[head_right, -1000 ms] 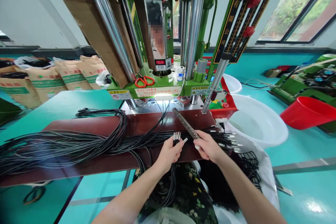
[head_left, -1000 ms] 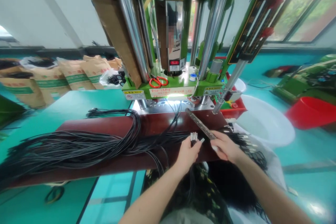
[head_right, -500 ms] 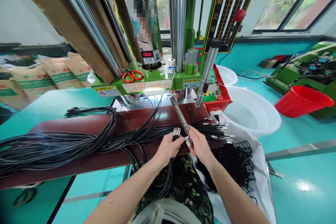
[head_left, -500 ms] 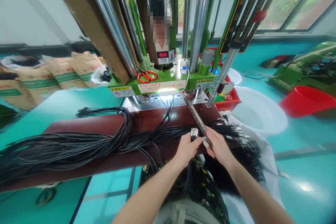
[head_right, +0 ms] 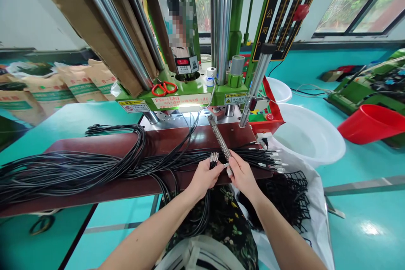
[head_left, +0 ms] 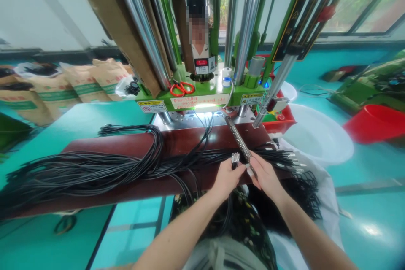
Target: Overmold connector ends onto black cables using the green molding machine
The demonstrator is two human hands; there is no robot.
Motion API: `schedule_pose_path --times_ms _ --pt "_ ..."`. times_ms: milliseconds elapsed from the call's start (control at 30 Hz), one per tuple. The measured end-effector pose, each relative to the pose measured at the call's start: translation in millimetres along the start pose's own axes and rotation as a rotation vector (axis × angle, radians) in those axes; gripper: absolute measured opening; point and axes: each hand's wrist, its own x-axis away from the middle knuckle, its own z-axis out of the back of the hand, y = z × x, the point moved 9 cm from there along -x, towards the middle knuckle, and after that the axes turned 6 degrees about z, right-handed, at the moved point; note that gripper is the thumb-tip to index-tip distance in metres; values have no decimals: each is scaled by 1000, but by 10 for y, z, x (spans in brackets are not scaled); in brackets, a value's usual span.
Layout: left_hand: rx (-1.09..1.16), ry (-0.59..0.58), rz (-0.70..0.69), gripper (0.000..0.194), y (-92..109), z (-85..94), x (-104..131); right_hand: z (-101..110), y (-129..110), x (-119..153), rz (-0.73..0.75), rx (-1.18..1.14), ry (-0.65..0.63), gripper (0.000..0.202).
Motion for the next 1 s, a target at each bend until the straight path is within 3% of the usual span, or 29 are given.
schedule_pose_path --times_ms 433,600,800,1000 --pt "-57 -37 -74 29 76 11 33 -63 -49 36 12 5 -17 50" --pt "-138 112 -160 34 153 230 1 4 -9 8 5 -109 18 48" --pt "-507 9 -246 27 238 74 -19 -30 0 3 -45 -145 -35 52" --pt "-463 -44 -179 26 188 84 -35 -49 21 -3 -89 -73 -102 59"
